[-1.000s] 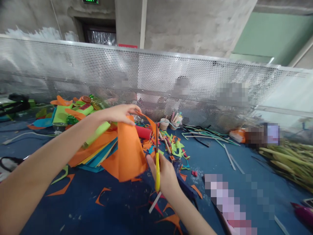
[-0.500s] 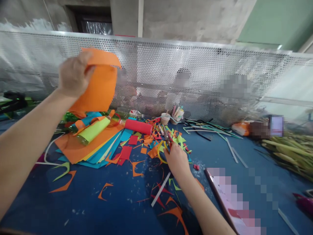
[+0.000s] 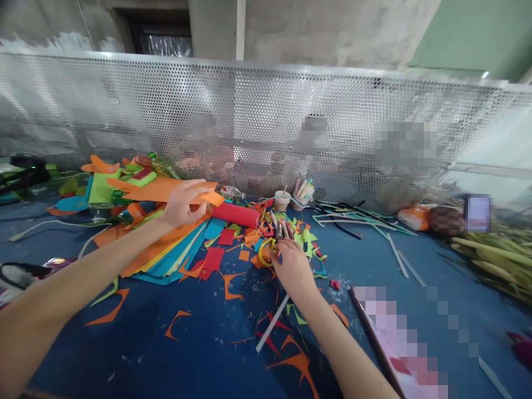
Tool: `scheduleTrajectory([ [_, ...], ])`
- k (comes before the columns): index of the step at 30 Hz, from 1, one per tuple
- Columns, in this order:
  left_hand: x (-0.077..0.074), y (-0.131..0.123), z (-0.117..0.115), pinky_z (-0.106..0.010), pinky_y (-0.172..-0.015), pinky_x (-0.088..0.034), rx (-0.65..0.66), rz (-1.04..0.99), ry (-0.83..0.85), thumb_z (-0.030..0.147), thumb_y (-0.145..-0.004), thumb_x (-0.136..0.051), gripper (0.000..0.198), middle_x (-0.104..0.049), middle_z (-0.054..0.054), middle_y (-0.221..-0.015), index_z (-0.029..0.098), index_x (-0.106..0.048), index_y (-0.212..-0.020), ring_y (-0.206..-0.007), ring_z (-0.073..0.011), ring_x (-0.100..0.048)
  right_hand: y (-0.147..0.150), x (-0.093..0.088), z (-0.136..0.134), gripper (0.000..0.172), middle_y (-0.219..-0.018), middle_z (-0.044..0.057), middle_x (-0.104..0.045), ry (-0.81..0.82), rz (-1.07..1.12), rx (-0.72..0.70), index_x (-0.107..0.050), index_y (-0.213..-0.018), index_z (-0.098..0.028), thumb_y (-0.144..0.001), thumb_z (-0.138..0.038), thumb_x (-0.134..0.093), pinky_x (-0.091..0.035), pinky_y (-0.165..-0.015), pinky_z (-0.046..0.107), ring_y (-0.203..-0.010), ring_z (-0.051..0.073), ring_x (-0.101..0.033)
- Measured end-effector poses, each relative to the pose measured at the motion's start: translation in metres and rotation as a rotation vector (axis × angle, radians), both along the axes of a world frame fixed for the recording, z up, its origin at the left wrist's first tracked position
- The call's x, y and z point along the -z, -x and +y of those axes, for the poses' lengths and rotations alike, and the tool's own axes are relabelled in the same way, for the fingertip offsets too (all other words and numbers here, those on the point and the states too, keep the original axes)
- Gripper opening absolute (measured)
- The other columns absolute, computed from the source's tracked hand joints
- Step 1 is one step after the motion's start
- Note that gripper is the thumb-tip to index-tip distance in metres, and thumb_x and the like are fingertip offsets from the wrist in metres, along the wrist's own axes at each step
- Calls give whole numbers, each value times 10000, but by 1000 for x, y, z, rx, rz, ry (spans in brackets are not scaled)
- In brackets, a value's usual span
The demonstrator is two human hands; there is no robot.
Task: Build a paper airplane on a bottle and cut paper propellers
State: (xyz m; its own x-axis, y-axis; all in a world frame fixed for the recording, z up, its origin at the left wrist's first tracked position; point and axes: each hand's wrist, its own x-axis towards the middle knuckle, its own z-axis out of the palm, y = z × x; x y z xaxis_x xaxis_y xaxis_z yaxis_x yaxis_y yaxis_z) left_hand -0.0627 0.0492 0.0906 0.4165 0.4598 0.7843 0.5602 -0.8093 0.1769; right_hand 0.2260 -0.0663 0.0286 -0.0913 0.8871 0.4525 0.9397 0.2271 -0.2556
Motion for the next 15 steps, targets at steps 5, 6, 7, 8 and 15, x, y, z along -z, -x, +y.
scheduleTrajectory([
  [5,-19,-51,-67,-264,-649,-479,341,-488,468,307,-813,-528,112,-608,-14,-809,207,-564,-848,-709,-135,-576,10,-16,-22,385,-1260,110,-505,-181,555,-201,-388,-1222,-218,-870,-354,-464,-363,-987,425,-1160,212,-476],
  [6,-19,-59,-74,-253,-653,-478,397,-529,531,291,-779,-580,108,-602,-8,-825,207,-554,-843,-718,-129,-570,13,-19,-26,361,-1273,116,-493,-166,682,-274,-351,-1213,-225,-888,-362,-426,-362,-990,422,-1160,201,-480],
  [7,-17,-67,-77,-247,-671,-475,448,-515,605,271,-772,-592,120,-602,-11,-865,208,-549,-865,-743,-125,-568,15,-22,-30,306,-1267,118,-498,-124,788,-335,-338,-1174,-234,-903,-365,-388,-376,-978,418,-1134,191,-505],
  [8,-13,-73,-77,-242,-673,-472,492,-479,691,259,-778,-586,127,-599,-12,-872,207,-543,-886,-740,-119,-564,17,-23,-32,244,-1231,113,-528,-66,873,-380,-333,-1119,-244,-909,-362,-369,-406,-947,410,-1077,181,-547],
  [15,43,-85,-47,-242,-687,-459,449,-330,877,220,-789,-550,251,-552,-47,-1003,176,-493,-1030,-796,-121,-556,23,-17,-34,188,-944,7,-636,445,882,-504,-402,-1037,-252,-851,-234,-414,-508,-635,246,-728,114,-620],
])
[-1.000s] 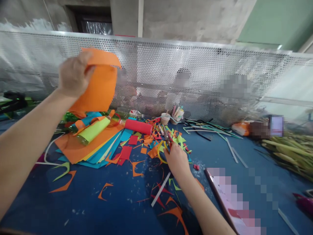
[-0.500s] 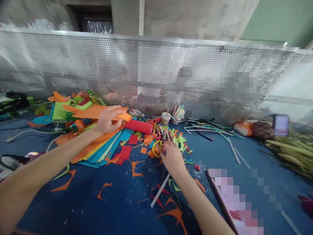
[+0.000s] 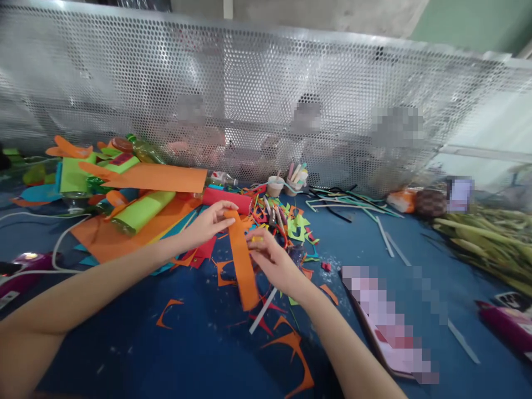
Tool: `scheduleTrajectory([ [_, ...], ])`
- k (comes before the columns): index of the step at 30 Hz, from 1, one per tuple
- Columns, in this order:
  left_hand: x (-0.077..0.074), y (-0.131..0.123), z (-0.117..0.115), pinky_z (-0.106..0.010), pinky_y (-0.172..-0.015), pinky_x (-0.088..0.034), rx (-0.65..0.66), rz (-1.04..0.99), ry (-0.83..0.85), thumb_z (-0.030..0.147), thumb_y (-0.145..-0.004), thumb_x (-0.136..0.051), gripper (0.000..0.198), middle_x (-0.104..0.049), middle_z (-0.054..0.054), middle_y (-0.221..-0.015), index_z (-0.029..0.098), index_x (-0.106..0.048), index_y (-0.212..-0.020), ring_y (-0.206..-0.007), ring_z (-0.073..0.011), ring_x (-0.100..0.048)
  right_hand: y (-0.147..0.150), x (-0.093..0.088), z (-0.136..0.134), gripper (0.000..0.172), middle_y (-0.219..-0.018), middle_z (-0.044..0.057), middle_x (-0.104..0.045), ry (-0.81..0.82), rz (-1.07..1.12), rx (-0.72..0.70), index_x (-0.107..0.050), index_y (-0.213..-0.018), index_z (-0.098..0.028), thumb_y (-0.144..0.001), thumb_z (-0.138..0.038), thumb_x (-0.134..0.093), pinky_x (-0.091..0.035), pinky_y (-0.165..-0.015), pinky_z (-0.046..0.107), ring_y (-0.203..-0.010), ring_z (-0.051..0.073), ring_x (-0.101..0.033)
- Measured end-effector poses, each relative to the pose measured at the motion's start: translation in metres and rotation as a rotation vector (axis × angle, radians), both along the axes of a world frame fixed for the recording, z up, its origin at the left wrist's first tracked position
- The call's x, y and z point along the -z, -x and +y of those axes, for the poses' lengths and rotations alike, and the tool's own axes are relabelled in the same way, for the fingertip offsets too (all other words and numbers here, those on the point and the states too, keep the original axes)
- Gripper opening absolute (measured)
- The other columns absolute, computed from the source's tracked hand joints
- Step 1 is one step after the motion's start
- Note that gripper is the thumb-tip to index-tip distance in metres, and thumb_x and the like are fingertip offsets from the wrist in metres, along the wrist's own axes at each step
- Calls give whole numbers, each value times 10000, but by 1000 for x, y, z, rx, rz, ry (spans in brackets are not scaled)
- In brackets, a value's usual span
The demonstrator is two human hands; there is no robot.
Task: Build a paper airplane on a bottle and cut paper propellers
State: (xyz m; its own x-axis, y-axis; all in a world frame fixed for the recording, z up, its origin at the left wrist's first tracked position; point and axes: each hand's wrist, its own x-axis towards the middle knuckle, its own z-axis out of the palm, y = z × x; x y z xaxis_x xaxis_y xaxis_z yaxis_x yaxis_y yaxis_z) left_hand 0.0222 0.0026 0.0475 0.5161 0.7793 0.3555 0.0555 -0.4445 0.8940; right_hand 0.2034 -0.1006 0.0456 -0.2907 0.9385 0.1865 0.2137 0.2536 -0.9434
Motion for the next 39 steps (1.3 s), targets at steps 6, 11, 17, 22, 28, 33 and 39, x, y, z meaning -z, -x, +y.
scheduleTrajectory([
  [6,39,10,16,-277,-711,-476,-72,38,69,282,-760,-612,290,-615,-26,-853,170,-508,-1006,-769,-142,-599,0,10,-1,348,-959,6,-669,59,-301,-143,-623,-1068,-241,-784,-131,-455,-528,-628,261,-711,125,-616],
  [11,59,10,20,-297,-739,-497,-117,-15,190,316,-720,-660,249,-666,-39,-865,160,-573,-893,-798,-162,-629,10,12,-4,267,-857,4,-694,19,-482,-137,-694,-933,-245,-751,-126,-538,-510,-670,282,-712,147,-626],
  [17,59,8,18,-294,-701,-512,-135,3,152,323,-765,-607,185,-672,-32,-842,158,-617,-850,-764,-157,-620,17,21,-3,113,-721,9,-590,-139,-590,-116,-710,-803,-226,-771,-260,-607,-446,-555,238,-594,117,-548],
  [22,61,9,19,-284,-688,-512,-187,-42,197,353,-819,-539,232,-670,-43,-885,155,-606,-921,-783,-158,-625,15,24,1,200,-654,3,-566,-193,-606,-27,-664,-708,-192,-819,-313,-549,-405,-509,229,-570,117,-519],
  [28,67,9,22,-319,-808,-493,-112,-82,212,345,-800,-574,280,-661,-62,-972,155,-577,-1005,-908,-176,-618,12,31,7,162,-733,38,-607,-290,-641,20,-652,-785,-187,-828,-290,-534,-460,-620,275,-689,158,-570],
  [33,60,10,16,-314,-816,-491,19,-2,192,319,-812,-557,224,-667,-67,-964,149,-608,-950,-920,-181,-620,12,31,10,185,-872,75,-630,-268,-602,149,-658,-856,-203,-845,-303,-504,-490,-697,305,-803,187,-600],
  [39,55,10,10,-293,-727,-504,76,101,116,349,-836,-513,236,-672,-52,-890,148,-628,-883,-839,-185,-627,11,34,14,158,-698,10,-640,-13,-479,358,-569,-762,-198,-809,-346,-543,-481,-541,262,-583,147,-595],
])
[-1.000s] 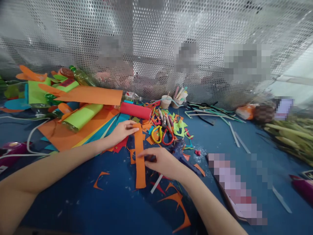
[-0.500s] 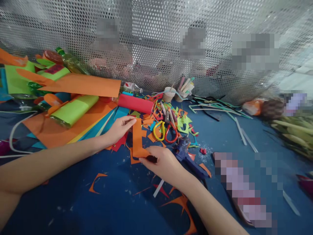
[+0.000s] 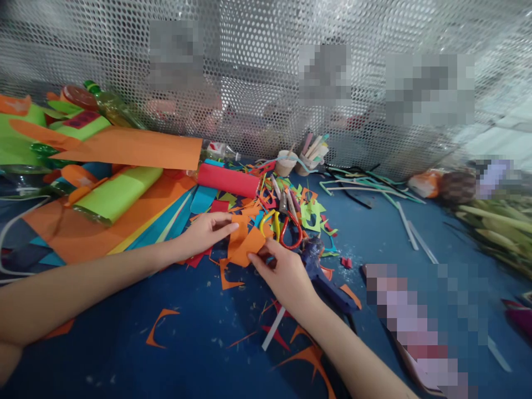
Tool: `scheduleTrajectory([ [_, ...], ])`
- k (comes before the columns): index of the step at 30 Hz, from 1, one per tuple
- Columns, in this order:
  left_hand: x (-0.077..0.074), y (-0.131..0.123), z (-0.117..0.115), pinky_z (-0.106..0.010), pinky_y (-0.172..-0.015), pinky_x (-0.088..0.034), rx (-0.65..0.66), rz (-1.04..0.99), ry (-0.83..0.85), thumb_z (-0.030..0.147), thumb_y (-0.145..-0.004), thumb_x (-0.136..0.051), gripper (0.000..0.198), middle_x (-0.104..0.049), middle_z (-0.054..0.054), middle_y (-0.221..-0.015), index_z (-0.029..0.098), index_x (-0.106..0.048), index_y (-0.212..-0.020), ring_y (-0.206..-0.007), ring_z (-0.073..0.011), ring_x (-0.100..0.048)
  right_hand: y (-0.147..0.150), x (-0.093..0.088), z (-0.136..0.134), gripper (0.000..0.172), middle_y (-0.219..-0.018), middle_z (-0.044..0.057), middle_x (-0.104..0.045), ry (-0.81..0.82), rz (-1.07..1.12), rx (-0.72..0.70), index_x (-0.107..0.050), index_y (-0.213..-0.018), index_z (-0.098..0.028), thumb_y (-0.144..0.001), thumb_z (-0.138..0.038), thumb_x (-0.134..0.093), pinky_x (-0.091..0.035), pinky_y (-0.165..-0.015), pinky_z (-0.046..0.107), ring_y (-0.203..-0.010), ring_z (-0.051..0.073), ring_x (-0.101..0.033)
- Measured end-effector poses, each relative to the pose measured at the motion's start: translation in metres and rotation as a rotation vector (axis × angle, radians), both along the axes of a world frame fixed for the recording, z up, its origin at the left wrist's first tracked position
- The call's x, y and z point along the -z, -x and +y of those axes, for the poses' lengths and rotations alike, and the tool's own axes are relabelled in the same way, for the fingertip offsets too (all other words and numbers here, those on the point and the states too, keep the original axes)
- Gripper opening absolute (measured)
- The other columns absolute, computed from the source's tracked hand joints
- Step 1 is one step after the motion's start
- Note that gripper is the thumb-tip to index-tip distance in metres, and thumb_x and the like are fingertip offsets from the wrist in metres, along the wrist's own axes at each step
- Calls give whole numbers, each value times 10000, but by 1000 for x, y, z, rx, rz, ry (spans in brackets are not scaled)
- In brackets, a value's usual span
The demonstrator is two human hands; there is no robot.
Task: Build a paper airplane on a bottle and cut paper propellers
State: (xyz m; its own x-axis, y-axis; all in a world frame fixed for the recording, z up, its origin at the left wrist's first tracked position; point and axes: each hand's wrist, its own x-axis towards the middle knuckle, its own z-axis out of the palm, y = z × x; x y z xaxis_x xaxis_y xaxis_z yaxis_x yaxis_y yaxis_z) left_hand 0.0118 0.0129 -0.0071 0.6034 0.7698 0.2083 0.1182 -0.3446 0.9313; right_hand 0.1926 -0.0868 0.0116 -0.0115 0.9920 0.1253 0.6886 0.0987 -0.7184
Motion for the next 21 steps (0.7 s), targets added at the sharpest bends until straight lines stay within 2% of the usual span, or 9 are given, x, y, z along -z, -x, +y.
scheduleTrajectory([
  [2,-1,-1,-4,-288,-736,-504,42,-2,31,350,-849,-493,255,-671,-51,-910,151,-632,-929,-844,-179,-625,-1,2,2,179,-710,-1,-643,21,134,32,-525,-862,-207,-793,-368,-562,-487,-536,259,-580,143,-599],
  [5,-2,-3,-13,-293,-784,-496,108,-3,83,348,-864,-474,273,-668,-47,-953,161,-630,-987,-871,-170,-621,-2,4,3,304,-694,-15,-642,55,250,49,-443,-950,-219,-760,-396,-601,-485,-516,262,-559,147,-597],
  [10,-4,-4,-23,-307,-798,-497,117,-7,176,383,-847,-504,295,-670,-51,-950,143,-640,-950,-875,-167,-620,-1,3,0,356,-716,-19,-659,58,207,45,-412,-1010,-234,-753,-364,-622,-482,-575,264,-640,159,-625],
  [15,0,-4,-20,-297,-825,-496,76,-109,304,310,-697,-700,335,-683,-53,-950,143,-624,-977,-882,-161,-635,1,-1,-1,345,-695,-30,-651,50,226,33,-372,-998,-241,-760,-321,-608,-465,-545,261,-576,149,-602],
  [21,2,-5,-19,-315,-836,-497,117,-148,341,265,-720,-677,286,-688,-59,-949,140,-620,-971,-888,-162,-644,-1,1,0,370,-718,-7,-641,61,196,31,-418,-1053,-223,-774,-394,-590,-487,-548,278,-576,154,-599],
])
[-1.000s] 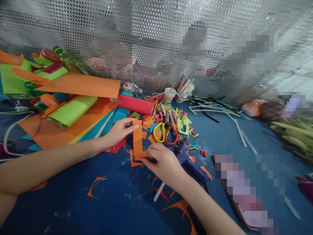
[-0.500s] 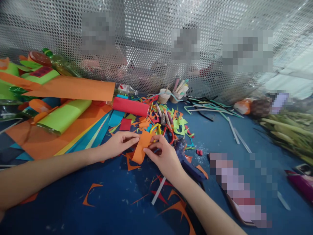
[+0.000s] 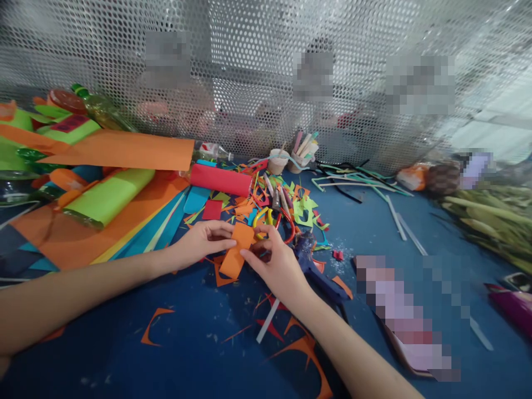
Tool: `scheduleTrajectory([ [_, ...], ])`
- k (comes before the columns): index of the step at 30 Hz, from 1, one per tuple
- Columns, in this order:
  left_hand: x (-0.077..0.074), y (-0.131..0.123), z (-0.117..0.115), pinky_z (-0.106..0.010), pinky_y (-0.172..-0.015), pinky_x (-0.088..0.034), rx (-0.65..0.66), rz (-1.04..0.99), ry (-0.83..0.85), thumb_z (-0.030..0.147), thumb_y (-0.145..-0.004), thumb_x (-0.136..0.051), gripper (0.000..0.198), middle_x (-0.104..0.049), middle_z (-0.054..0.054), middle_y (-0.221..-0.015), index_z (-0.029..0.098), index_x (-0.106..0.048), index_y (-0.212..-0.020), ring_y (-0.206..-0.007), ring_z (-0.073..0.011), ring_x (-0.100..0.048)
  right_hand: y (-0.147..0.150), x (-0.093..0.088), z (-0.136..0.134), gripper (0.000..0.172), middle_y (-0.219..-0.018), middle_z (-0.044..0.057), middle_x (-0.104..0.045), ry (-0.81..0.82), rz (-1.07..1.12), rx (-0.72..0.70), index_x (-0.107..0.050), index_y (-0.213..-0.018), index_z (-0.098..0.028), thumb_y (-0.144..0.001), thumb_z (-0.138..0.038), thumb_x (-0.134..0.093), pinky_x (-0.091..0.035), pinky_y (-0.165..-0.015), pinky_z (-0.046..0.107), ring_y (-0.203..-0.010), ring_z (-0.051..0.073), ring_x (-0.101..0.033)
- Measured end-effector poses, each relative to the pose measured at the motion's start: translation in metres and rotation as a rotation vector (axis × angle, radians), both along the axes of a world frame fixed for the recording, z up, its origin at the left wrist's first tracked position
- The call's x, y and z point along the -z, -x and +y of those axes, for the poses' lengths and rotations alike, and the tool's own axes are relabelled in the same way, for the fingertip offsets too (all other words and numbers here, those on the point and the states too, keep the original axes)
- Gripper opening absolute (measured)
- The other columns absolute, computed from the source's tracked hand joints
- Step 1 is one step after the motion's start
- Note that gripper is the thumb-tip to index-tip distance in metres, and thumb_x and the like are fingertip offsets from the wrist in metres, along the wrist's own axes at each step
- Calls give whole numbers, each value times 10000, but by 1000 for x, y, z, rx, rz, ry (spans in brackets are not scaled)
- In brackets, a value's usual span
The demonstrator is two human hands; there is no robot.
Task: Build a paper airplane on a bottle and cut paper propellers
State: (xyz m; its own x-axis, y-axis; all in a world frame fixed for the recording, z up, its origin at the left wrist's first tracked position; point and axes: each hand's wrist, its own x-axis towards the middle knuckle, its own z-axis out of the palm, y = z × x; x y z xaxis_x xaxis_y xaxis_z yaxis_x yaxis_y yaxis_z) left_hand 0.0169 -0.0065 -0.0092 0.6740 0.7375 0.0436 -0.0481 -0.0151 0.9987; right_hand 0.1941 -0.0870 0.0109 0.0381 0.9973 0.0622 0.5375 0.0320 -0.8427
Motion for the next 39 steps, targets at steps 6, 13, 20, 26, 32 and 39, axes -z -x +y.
scheduleTrajectory([
  [6,3,-1,-4,-316,-818,-504,-9,27,-4,215,-712,-671,296,-689,-47,-896,138,-595,-988,-843,-151,-652,-4,4,2,278,-859,41,-641,-53,28,49,-576,-947,-206,-830,-445,-497,-520,-560,265,-628,149,-604],
  [13,1,-1,-9,-307,-820,-499,40,57,-73,229,-727,-654,269,-676,-41,-925,157,-579,-975,-880,-149,-636,-5,2,2,229,-755,22,-651,-139,-44,96,-628,-836,-187,-789,-405,-574,-491,-558,261,-604,150,-596],
  [20,-8,3,-16,-328,-783,-504,212,131,-101,316,-668,-722,456,-661,-43,-973,193,-547,-1071,-892,-182,-628,-9,-1,2,223,-704,25,-670,-205,-23,182,-649,-794,-180,-759,-397,-609,-498,-586,274,-619,169,-623],
  [26,3,0,-11,-337,-795,-508,97,140,-106,306,-710,-678,409,-655,-52,-982,186,-539,-1075,-895,-169,-624,-9,-5,3,223,-680,20,-653,-210,55,207,-641,-800,-175,-773,-392,-595,-487,-557,258,-598,153,-601],
  [32,1,-1,-11,-332,-783,-508,90,114,-97,308,-701,-687,393,-640,-44,-972,174,-537,-1039,-878,-167,-617,-9,-4,3,200,-720,15,-640,-223,82,198,-620,-823,-188,-788,-381,-582,-508,-595,270,-636,155,-611],
  [39,-13,2,-13,-293,-746,-494,-5,50,-148,289,-853,-505,352,-592,-44,-940,219,-369,-1171,-878,-161,-605,-7,-5,0,180,-901,50,-634,-300,31,154,-587,-980,-219,-832,-295,-520,-521,-734,317,-807,180,-620],
])
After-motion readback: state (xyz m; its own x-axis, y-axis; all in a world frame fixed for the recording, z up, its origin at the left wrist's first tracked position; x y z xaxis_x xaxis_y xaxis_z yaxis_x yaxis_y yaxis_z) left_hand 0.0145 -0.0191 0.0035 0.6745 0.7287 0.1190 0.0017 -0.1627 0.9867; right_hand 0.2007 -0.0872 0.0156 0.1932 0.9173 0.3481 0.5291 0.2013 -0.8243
